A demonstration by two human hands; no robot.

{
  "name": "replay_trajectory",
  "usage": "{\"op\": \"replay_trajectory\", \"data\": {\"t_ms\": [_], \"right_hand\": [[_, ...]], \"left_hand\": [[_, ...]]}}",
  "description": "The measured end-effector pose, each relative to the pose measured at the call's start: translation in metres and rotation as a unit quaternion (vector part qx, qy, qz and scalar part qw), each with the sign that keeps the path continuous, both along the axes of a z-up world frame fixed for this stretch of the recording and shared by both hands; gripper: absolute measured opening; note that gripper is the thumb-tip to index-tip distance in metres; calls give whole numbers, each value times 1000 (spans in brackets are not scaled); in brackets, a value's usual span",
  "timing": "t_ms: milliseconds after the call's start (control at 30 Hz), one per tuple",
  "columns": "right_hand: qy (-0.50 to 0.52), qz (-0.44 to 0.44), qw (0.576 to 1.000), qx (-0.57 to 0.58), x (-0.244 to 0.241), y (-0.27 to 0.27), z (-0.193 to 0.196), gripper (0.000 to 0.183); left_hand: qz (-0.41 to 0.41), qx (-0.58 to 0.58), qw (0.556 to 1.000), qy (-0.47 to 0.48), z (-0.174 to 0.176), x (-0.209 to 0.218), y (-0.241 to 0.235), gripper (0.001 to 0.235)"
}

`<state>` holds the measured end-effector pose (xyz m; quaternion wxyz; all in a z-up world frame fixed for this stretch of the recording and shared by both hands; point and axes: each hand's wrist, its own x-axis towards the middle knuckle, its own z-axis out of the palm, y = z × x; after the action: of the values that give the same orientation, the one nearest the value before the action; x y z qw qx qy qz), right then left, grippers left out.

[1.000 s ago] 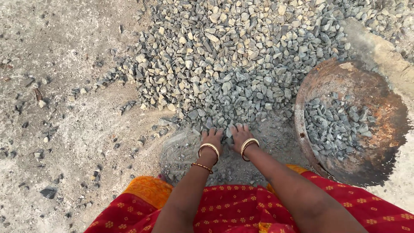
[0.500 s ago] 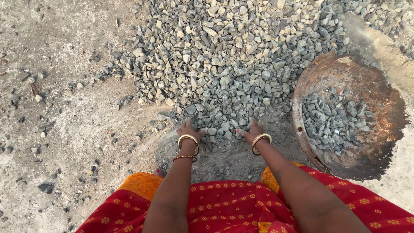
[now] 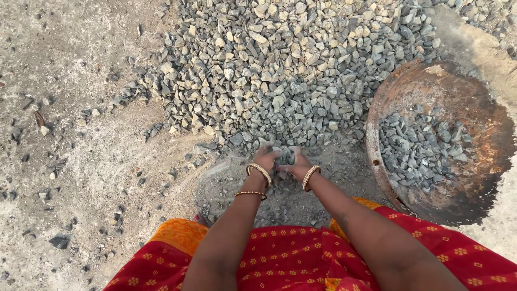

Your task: The person collects gravel from a pile on the ground and scoops it into a metal bowl by hand.

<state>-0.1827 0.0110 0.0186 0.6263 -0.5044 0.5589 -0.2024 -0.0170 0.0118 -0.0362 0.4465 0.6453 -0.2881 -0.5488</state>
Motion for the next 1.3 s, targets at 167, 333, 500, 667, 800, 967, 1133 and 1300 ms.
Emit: {"op": "replay_trajectory", "data": {"t_ms": [167, 333, 500, 667, 800, 967, 1133, 1300], "right_hand": [[-160, -82, 982, 50, 13, 3, 30, 89], [-122, -80, 989, 1, 0, -8, 52, 86], [-64, -86, 994, 37, -28, -15, 122, 88], [-72, -83, 991, -74, -84, -22, 198, 78], [-195, -151, 963, -105, -151, -22, 246, 79], [-55, -162, 973, -152, -240, 6, 323, 69], [161, -188, 954, -167, -289, 22, 338, 42], [83, -271, 938, -198, -293, 5, 320, 45]], "left_hand": [[-58, -33, 997, 48, 34, -11, -10, 27], [-87, -38, 992, -80, 108, -15, -18, 17], [-20, 12, 987, 161, 102, -43, -38, 23], [-63, -90, 983, 145, 161, -97, -64, 28], [-72, -167, 954, 237, 199, -179, -89, 27], [-134, -188, 911, 343, 218, -301, -108, 21], [-217, -290, 932, -2, 294, -327, -58, 21], [-232, -276, 919, 161, 258, -280, -61, 20]]}}
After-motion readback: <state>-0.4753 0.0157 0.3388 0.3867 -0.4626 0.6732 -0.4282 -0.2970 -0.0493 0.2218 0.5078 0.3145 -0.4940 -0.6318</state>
